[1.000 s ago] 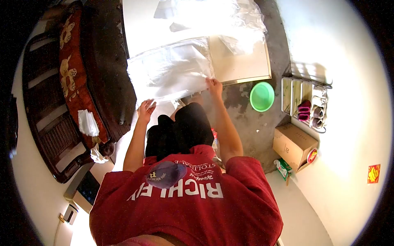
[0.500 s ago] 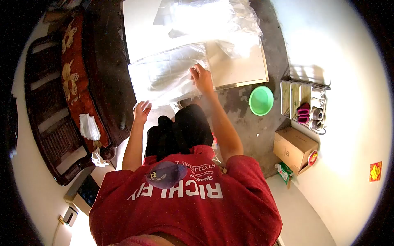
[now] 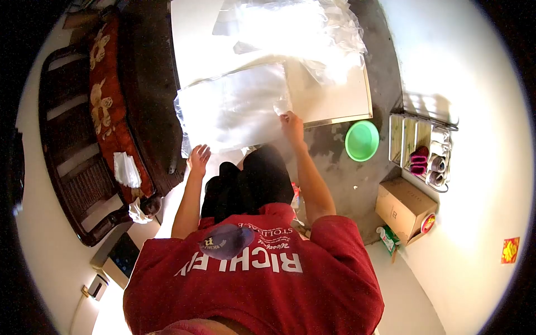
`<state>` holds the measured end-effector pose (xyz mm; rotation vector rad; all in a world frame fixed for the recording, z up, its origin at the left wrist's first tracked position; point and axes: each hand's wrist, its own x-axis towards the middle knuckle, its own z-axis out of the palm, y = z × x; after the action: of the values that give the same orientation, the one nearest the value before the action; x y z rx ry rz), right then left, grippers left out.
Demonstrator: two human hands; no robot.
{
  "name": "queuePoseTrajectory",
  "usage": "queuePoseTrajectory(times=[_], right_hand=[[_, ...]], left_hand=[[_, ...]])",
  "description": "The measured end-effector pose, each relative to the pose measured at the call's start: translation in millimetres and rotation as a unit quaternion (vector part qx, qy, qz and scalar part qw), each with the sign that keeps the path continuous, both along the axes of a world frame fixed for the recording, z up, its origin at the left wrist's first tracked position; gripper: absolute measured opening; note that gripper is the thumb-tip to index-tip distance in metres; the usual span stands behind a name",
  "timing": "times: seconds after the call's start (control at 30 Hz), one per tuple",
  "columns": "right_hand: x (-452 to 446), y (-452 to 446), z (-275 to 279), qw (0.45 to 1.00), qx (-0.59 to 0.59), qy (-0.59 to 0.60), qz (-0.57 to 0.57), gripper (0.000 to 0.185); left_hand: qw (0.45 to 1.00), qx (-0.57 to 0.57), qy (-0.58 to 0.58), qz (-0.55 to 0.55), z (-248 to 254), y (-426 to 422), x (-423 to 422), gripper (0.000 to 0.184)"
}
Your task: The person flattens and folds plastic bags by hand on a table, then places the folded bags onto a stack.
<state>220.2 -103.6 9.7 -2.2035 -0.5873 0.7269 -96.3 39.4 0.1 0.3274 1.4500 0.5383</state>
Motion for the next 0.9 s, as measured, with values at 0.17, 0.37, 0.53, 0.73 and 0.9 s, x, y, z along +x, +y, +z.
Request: queuePoseTrajectory(times=[0.17,0.37,0.53,0.73,0.9], right_hand=[[10,-4,-30,0.999,-0.027,-0.025,0.027,0.020],[23,-2,-31,0.995,-0.065,-0.063,0.039,0.021],[25,5,-30,0.994,-0.087,-0.059,0.028,0.022],[26,0,-38,0.989,-0.089,-0.102,0.058,0.022],[25,-1,-42,0.994,-0.110,-0.013,0.016,0.022]], left_hand=[[0.998,0.000,0.053,0.019,-7,4,7,0.032],[0.991,0.035,0.130,0.013,-23,9,6,0.022],[0.989,0.018,0.150,0.010,-34,4,-4,0.022],[0.988,0.016,0.154,0.013,-37,-3,-10,0.021],[0.986,0.018,0.162,-0.028,-41,-3,-18,0.025]])
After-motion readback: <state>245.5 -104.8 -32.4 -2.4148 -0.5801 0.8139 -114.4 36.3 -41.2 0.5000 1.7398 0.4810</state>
